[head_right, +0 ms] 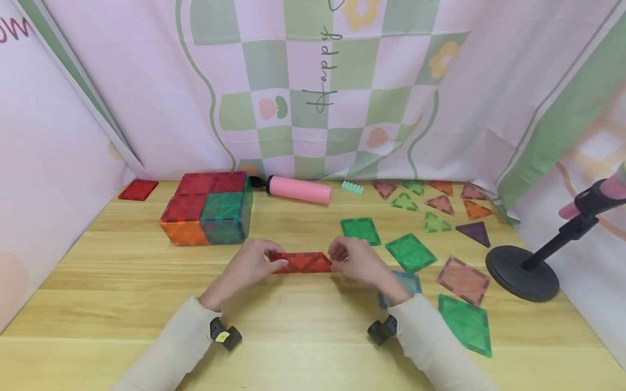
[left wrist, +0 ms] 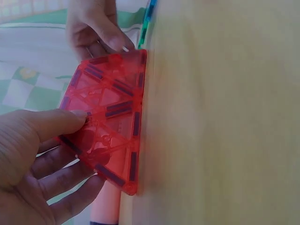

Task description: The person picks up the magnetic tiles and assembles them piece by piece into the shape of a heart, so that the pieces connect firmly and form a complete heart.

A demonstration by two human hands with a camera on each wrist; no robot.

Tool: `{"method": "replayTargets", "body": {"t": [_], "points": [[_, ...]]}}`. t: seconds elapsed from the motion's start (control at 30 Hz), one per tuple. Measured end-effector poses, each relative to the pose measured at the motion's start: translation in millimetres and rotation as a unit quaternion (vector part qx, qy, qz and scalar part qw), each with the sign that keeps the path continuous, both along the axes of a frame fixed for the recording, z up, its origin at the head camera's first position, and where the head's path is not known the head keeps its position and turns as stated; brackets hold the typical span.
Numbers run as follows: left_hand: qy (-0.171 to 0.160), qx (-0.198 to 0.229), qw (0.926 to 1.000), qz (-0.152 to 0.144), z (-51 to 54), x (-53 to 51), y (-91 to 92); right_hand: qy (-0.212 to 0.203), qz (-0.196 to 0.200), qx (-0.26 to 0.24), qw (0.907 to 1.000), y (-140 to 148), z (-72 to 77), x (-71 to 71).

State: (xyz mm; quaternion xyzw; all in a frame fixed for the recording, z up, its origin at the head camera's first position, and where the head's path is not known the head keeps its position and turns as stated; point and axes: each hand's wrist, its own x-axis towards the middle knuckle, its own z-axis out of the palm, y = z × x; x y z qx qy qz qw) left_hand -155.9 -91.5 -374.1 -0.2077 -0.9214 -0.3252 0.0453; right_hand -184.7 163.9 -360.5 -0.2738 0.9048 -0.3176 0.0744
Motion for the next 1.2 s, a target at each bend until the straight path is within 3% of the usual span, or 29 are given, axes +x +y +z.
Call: {"method": "replayTargets", "body": {"t": [0.13, 0.27, 0.43, 0.63, 0.77, 1.0, 1.2], "points": [[0.001, -0.018, 0.9997, 0.016, 3.5, -0.8, -3.2, 0.006, -0.019, -0.001, 0.9998, 29, 11.8, -19.6], [0.019, -0.027, 0.9986, 0.041, 3.7, -3.2, -6.4, 0.009, -0.082, 0.027, 0.9962, 71, 17.5, -45.6], [0.039, -0.025, 0.9961, 0.075, 3.4, -5.0, -8.7, 0.01, -0.156, 0.074, 0.985, 131, 7.4, -73.3], [0.022, -0.013, 0.9922, 0.122, 1.7, -5.8, -10.2, -0.021, -0.214, 0.141, 0.9665, 178, -6.3, -90.1], [0.026, -0.029, 0.9865, 0.159, 0.4, -10.2, -6.0, -0.04, -0.218, 0.164, 0.9611, 186, -6.8, -95.7], [0.05, -0.061, 0.9743, 0.211, 1.9, -24.9, 9.7, -0.063, -0.188, 0.187, 0.9621, 187, 0.8, -98.3], [0.059, -0.059, 0.9625, 0.258, 2.5, -39.0, 12.8, -0.113, -0.183, 0.191, 0.9577, 183, 7.5, -98.4]]}}
